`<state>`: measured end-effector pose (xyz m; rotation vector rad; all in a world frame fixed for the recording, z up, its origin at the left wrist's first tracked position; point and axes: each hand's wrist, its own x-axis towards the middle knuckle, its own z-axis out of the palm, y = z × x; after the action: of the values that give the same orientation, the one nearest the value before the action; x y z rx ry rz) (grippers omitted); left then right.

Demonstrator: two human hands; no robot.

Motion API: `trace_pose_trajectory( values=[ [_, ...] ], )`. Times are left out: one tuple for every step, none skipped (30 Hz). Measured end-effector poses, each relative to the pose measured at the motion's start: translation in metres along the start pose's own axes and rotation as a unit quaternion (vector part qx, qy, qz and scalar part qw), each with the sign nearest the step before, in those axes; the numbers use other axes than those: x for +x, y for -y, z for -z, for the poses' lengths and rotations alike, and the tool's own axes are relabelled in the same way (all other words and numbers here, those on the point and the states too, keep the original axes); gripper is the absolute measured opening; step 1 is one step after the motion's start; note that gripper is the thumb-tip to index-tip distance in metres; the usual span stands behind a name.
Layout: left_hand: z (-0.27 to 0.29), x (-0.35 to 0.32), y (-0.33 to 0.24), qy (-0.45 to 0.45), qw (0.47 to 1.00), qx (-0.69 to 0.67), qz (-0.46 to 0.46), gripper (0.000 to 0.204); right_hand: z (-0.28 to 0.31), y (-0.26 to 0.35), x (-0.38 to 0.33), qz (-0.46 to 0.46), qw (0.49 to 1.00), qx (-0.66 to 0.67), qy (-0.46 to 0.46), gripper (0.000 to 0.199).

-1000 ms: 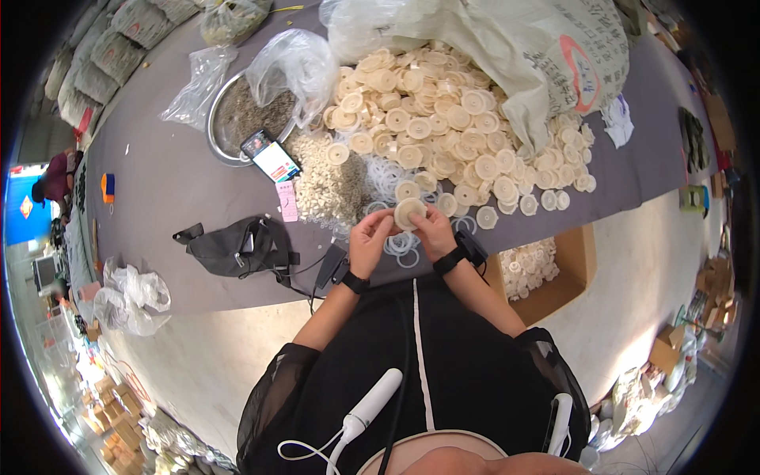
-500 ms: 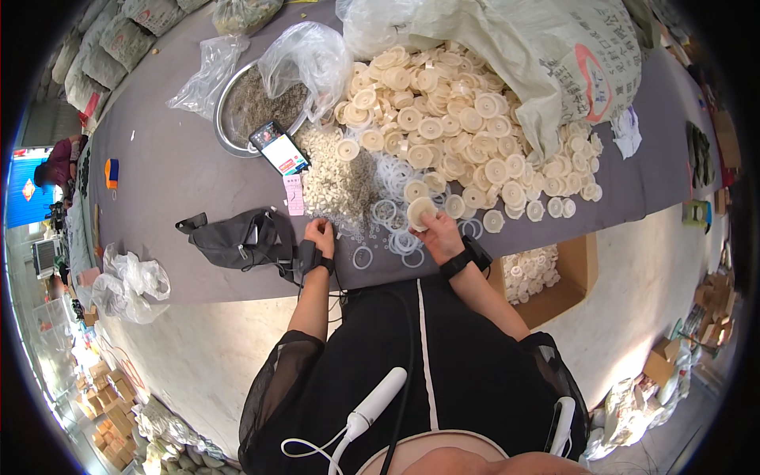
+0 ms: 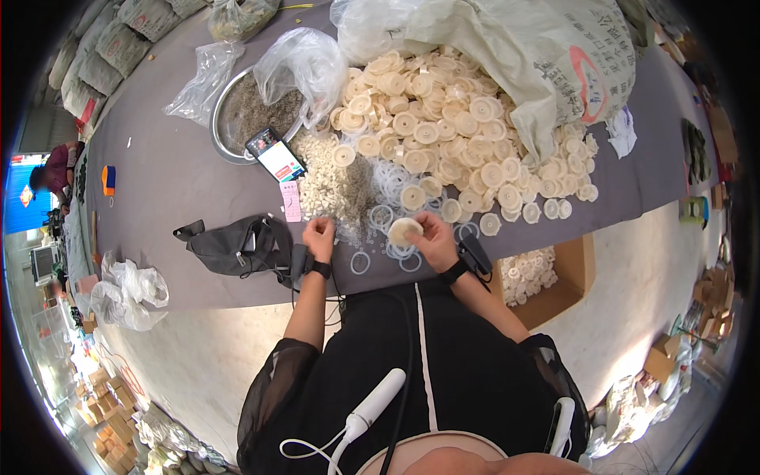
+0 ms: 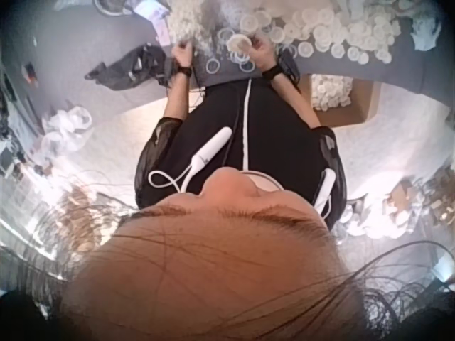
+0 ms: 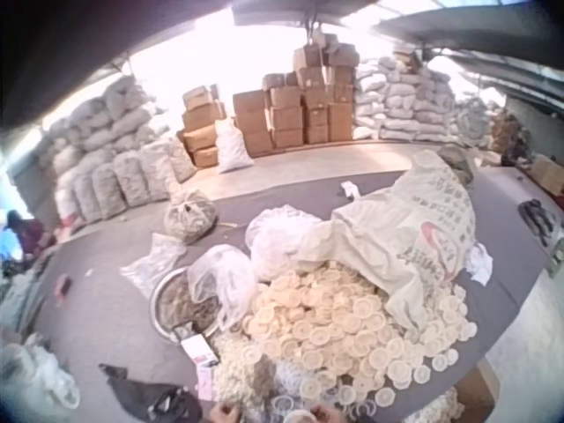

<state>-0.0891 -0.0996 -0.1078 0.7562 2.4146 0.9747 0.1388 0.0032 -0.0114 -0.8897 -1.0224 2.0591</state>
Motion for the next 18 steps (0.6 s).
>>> trace_pose_trajectory(
  values=[
    [0.007, -0.008, -0.034, 0.075, 0.979, -0.185, 0.031, 0.009, -0.001, 0.004, -0.003, 0.041, 0.994, -0.101, 0.025, 0.018],
    [0.015, -0.017, -0.064, 0.142, 0.919, -0.363, 0.064, 0.009, -0.004, 0.009, -0.006, 0.080, 0.975, -0.200, 0.053, 0.017],
    [0.022, -0.025, -0.086, 0.141, 0.919, -0.363, 0.065, 0.009, -0.008, 0.017, -0.007, 0.121, 0.949, -0.284, 0.059, 0.016],
    [0.028, -0.031, -0.106, 0.232, 0.894, -0.382, 0.031, 0.008, -0.012, 0.025, -0.006, 0.121, 0.949, -0.286, 0.060, 0.016],
    [0.036, -0.035, -0.122, 0.320, 0.860, -0.396, -0.003, 0.007, -0.018, 0.033, -0.005, 0.160, 0.935, -0.302, 0.093, 0.018],
    [0.042, -0.036, -0.133, 0.321, 0.860, -0.397, -0.003, 0.007, -0.021, 0.038, -0.004, 0.200, 0.919, -0.317, 0.123, 0.019],
    [0.046, -0.036, -0.142, 0.368, 0.841, -0.397, -0.012, 0.007, -0.022, 0.043, -0.003, 0.199, 0.919, -0.318, 0.123, 0.019],
    [0.050, -0.035, -0.148, 0.415, 0.819, -0.396, -0.021, 0.007, -0.022, 0.046, -0.002, 0.211, 0.913, -0.323, 0.134, 0.020],
    [0.054, -0.033, -0.152, 0.429, 0.819, -0.378, -0.036, 0.007, -0.022, 0.049, -0.001, 0.222, 0.907, -0.328, 0.144, 0.021],
    [0.056, -0.032, -0.154, 0.430, 0.819, -0.378, -0.036, 0.007, -0.021, 0.052, 0.000, 0.223, 0.906, -0.329, 0.144, 0.021],
    [0.058, -0.031, -0.156, 0.448, 0.812, -0.373, -0.036, 0.007, -0.021, 0.053, 0.000, 0.237, 0.901, -0.329, 0.152, 0.021],
    [0.060, -0.031, -0.157, 0.465, 0.806, -0.366, -0.035, 0.007, -0.022, 0.054, 0.000, 0.252, 0.896, -0.328, 0.161, 0.021],
    [0.061, -0.031, -0.159, 0.465, 0.806, -0.366, -0.035, 0.007, -0.022, 0.056, 0.000, 0.252, 0.896, -0.328, 0.161, 0.021],
    [0.062, -0.031, -0.161, 0.465, 0.816, -0.341, -0.048, 0.007, -0.023, 0.059, 0.000, 0.256, 0.890, -0.339, 0.167, 0.022],
    [0.062, -0.030, -0.161, 0.466, 0.824, -0.317, -0.061, 0.007, -0.023, 0.060, 0.000, 0.260, 0.883, -0.350, 0.173, 0.023],
    [0.062, -0.031, -0.163, 0.467, 0.824, -0.316, -0.061, 0.007, -0.024, 0.061, -0.001, 0.260, 0.883, -0.350, 0.172, 0.023],
    [0.062, -0.032, -0.166, 0.453, 0.830, -0.316, -0.076, 0.007, -0.025, 0.061, -0.002, 0.250, 0.892, -0.342, 0.162, 0.024],
    [0.062, -0.033, -0.168, 0.438, 0.837, -0.315, -0.092, 0.007, -0.026, 0.062, -0.003, 0.239, 0.899, -0.333, 0.153, 0.025]
  ],
)
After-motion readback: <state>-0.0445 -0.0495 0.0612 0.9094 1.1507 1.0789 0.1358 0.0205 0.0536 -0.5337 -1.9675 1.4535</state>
